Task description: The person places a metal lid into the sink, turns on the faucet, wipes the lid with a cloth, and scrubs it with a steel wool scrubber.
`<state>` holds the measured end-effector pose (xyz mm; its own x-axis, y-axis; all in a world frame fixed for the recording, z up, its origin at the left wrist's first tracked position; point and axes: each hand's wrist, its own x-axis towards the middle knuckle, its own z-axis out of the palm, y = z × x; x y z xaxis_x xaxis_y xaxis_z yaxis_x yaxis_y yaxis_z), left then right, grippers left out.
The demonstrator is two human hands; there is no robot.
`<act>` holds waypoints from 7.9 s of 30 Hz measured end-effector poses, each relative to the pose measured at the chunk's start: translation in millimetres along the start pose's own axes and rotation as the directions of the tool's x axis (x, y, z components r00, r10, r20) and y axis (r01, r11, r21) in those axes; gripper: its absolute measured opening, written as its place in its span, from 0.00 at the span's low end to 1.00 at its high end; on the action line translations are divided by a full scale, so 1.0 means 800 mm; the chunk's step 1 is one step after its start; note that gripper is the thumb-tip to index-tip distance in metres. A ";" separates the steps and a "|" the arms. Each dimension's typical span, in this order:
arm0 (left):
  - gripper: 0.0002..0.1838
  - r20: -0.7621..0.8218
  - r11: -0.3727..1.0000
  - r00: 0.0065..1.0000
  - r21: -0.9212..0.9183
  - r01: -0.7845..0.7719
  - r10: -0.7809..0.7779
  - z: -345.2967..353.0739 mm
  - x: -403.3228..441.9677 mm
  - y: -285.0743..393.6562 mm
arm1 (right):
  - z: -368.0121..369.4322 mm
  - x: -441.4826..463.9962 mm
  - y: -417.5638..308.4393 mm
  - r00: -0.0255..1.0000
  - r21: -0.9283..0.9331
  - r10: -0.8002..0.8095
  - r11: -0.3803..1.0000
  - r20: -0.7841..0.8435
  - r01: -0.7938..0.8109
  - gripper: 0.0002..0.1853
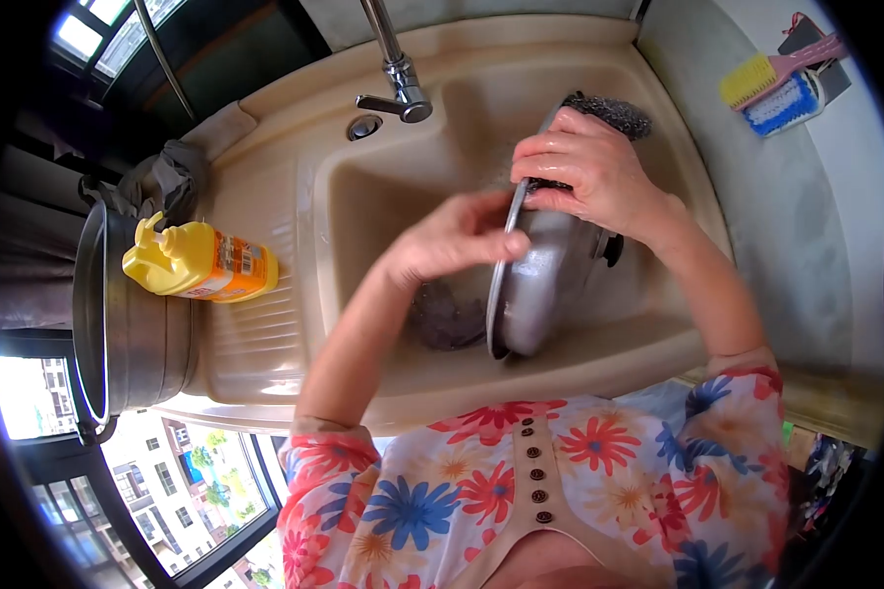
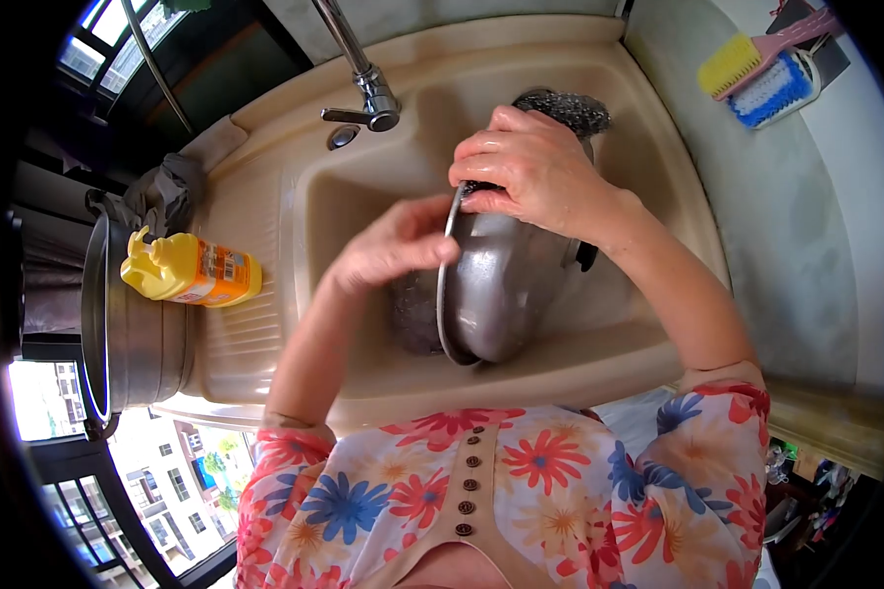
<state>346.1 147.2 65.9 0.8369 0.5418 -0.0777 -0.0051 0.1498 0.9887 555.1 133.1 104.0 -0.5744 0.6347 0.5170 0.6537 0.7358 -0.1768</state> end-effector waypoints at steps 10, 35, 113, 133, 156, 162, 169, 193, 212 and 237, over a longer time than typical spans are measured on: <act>0.21 -0.576 0.967 0.792 0.247 -0.066 0.202 0.059 -0.009 -0.030 | 0.009 0.010 0.032 0.986 -0.029 0.165 0.986 -0.015 -0.166 0.13; 0.21 -0.604 0.986 0.783 0.149 -0.071 0.148 0.011 -0.021 -0.013 | 0.046 0.010 0.123 0.805 0.286 0.575 0.755 0.145 -0.591 0.15; 0.15 -0.860 0.975 0.461 0.172 -0.143 0.220 0.013 -0.016 -0.075 | 0.151 -0.027 -0.061 0.806 0.226 0.434 0.900 -0.401 -0.372 0.04; 0.14 -0.864 0.971 0.454 0.146 -0.191 0.219 0.024 -0.015 -0.074 | 0.147 -0.008 -0.010 0.790 0.088 0.419 0.900 -0.448 -0.427 0.07; 0.14 -0.869 0.972 0.459 0.091 -0.217 0.184 0.017 -0.013 -0.075 | 0.144 0.037 0.062 0.781 0.287 0.581 0.807 -0.229 -0.516 0.15; 0.15 -0.874 0.973 0.450 0.092 -0.212 0.180 0.012 -0.015 -0.079 | 0.120 0.049 0.080 0.692 0.423 0.721 0.614 0.044 -0.666 0.17; 0.15 -0.876 0.981 0.460 0.064 -0.185 0.144 0.009 -0.018 -0.079 | 0.135 -0.039 -0.064 0.856 0.392 0.450 0.858 -0.256 -0.333 0.04; 0.15 -0.878 0.986 0.458 0.078 -0.148 0.138 0.014 -0.019 -0.078 | 0.138 -0.031 -0.059 0.842 0.343 0.447 0.875 -0.301 -0.341 0.03; 0.16 -0.885 0.984 0.445 0.069 -0.163 0.135 0.012 -0.018 -0.076 | 0.141 -0.003 -0.018 0.855 0.248 0.372 0.922 -0.361 -0.297 0.05; 0.16 -0.892 0.993 0.438 0.079 -0.093 0.112 0.004 -0.015 -0.080 | 0.143 0.037 0.056 0.819 0.231 0.472 0.880 -0.327 -0.415 0.06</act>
<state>338.0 128.7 3.7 -0.1222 0.9918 -0.0379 -0.0394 0.0333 0.9987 511.2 211.5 15.5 -0.0011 0.7895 0.6138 0.6996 0.4391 -0.5636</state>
